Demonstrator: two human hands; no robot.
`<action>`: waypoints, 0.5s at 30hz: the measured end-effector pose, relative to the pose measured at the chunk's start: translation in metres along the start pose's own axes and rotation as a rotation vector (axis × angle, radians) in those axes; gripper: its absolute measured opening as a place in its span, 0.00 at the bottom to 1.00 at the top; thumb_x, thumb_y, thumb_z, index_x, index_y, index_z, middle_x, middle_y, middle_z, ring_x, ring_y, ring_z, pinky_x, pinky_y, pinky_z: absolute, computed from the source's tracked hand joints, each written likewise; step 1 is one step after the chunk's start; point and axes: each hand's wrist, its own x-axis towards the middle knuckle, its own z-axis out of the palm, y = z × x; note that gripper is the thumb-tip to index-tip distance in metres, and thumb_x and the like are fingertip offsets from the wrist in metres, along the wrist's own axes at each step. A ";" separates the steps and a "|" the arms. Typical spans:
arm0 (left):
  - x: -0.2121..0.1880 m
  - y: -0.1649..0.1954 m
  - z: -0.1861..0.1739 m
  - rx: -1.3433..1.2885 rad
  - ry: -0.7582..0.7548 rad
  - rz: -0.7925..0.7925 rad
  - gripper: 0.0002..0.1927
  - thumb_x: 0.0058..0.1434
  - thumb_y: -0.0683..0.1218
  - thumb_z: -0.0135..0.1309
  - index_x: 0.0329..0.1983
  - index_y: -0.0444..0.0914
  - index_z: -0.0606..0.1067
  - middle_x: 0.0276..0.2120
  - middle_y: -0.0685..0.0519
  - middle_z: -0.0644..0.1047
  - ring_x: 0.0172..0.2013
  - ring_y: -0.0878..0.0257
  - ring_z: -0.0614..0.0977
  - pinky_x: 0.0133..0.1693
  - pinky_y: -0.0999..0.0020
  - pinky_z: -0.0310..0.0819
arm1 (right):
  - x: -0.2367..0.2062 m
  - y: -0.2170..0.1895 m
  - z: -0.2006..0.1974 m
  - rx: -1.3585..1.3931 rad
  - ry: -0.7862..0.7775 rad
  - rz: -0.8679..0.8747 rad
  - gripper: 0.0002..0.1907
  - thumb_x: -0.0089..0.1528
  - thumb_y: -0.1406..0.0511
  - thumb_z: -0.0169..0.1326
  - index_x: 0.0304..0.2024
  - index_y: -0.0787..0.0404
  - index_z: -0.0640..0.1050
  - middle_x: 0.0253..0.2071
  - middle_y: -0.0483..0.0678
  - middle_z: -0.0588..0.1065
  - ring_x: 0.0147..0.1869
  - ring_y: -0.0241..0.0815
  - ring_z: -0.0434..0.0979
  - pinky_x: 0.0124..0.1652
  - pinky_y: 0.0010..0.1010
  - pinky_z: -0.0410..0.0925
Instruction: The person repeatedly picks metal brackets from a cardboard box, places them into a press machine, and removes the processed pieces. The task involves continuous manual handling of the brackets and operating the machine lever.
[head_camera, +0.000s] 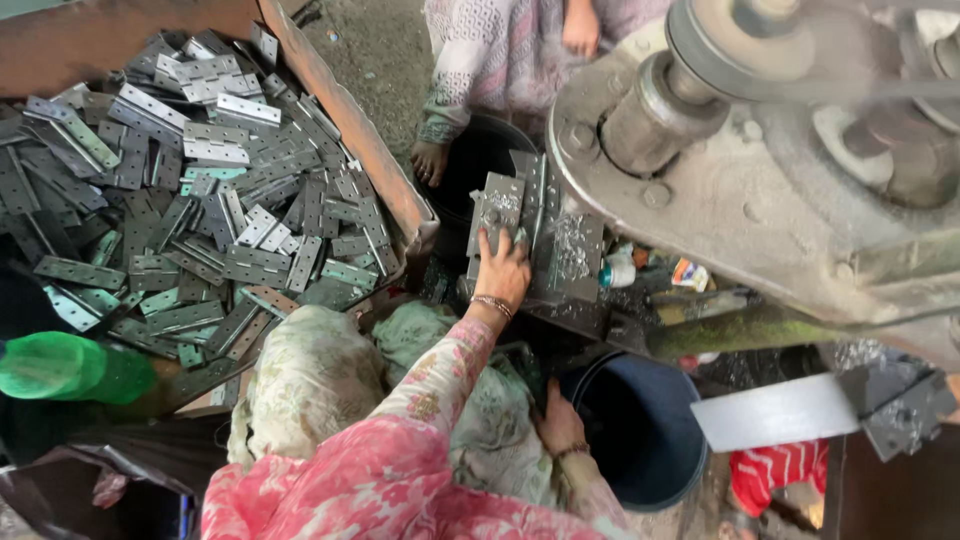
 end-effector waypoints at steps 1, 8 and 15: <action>0.004 -0.001 -0.002 0.011 -0.017 -0.001 0.18 0.67 0.50 0.43 0.51 0.44 0.81 0.67 0.53 0.69 0.70 0.42 0.58 0.65 0.21 0.39 | 0.000 0.000 -0.001 -0.023 0.002 -0.017 0.42 0.59 0.57 0.59 0.71 0.57 0.57 0.47 0.66 0.78 0.50 0.67 0.78 0.47 0.53 0.73; 0.033 -0.002 -0.010 0.027 -0.126 -0.043 0.19 0.69 0.52 0.41 0.53 0.46 0.80 0.68 0.54 0.67 0.72 0.43 0.56 0.65 0.22 0.37 | 0.002 0.002 0.000 -0.060 0.030 -0.068 0.41 0.59 0.60 0.58 0.71 0.57 0.57 0.46 0.65 0.78 0.48 0.67 0.79 0.46 0.54 0.73; 0.032 -0.005 -0.010 0.009 -0.074 -0.037 0.17 0.68 0.50 0.43 0.51 0.47 0.82 0.68 0.53 0.68 0.72 0.43 0.57 0.66 0.24 0.39 | 0.002 0.002 0.005 0.005 0.075 -0.126 0.44 0.57 0.62 0.61 0.71 0.62 0.55 0.44 0.68 0.78 0.46 0.70 0.78 0.42 0.55 0.73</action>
